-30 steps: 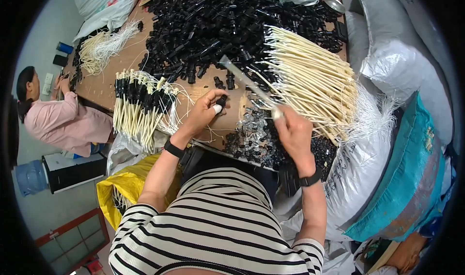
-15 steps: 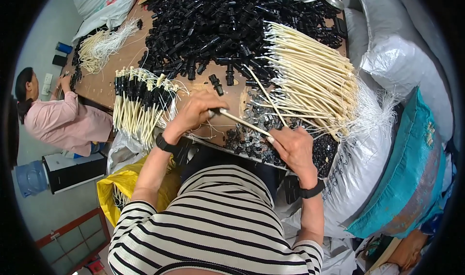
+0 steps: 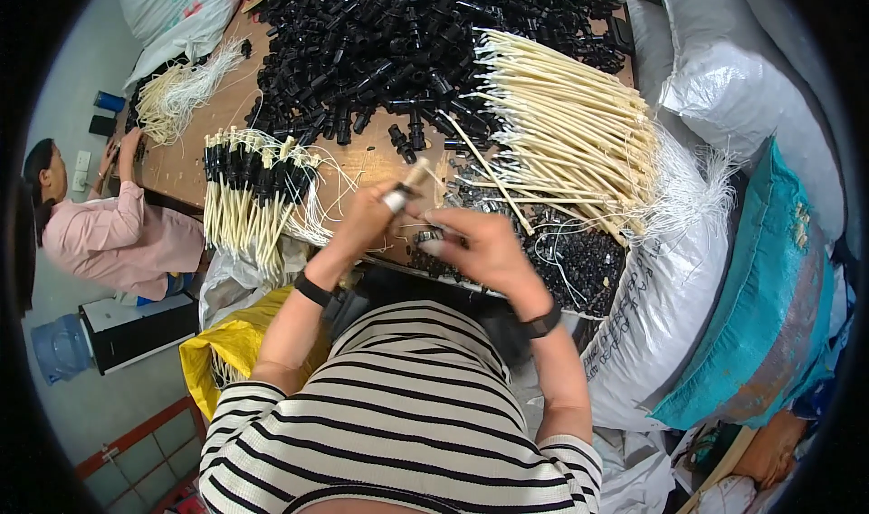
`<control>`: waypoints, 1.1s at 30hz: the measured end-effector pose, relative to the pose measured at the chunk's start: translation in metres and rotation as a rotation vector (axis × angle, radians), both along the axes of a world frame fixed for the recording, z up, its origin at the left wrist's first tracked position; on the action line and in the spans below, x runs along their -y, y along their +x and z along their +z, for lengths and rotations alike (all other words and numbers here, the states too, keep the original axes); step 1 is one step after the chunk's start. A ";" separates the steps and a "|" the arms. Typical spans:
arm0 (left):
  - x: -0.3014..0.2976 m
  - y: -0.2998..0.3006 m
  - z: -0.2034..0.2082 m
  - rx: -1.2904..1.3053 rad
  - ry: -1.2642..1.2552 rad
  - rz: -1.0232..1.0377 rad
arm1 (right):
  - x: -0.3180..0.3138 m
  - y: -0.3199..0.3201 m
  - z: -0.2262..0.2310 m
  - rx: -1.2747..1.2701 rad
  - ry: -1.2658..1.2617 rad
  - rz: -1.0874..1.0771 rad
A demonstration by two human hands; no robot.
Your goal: The person assembles components by hand, picking up a black plastic connector and a white tube, fitting them together, and then threading a white cord through the assembly. The finished pieces are placed onto a growing pile on the table.
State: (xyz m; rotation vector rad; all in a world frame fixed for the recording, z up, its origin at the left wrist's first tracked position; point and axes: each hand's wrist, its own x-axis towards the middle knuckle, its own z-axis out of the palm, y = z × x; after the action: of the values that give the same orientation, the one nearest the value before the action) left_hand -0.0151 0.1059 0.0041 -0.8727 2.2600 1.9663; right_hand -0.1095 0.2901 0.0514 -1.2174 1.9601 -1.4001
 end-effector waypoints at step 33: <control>0.002 0.005 0.011 -0.223 -0.448 -0.535 | 0.012 0.021 -0.027 -0.141 0.085 -0.137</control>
State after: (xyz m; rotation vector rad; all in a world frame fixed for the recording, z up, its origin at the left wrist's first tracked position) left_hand -0.0105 0.1044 0.0147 -0.0170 2.7318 1.4057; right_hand -0.0880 0.2781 0.0244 -1.1924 2.2132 -1.3117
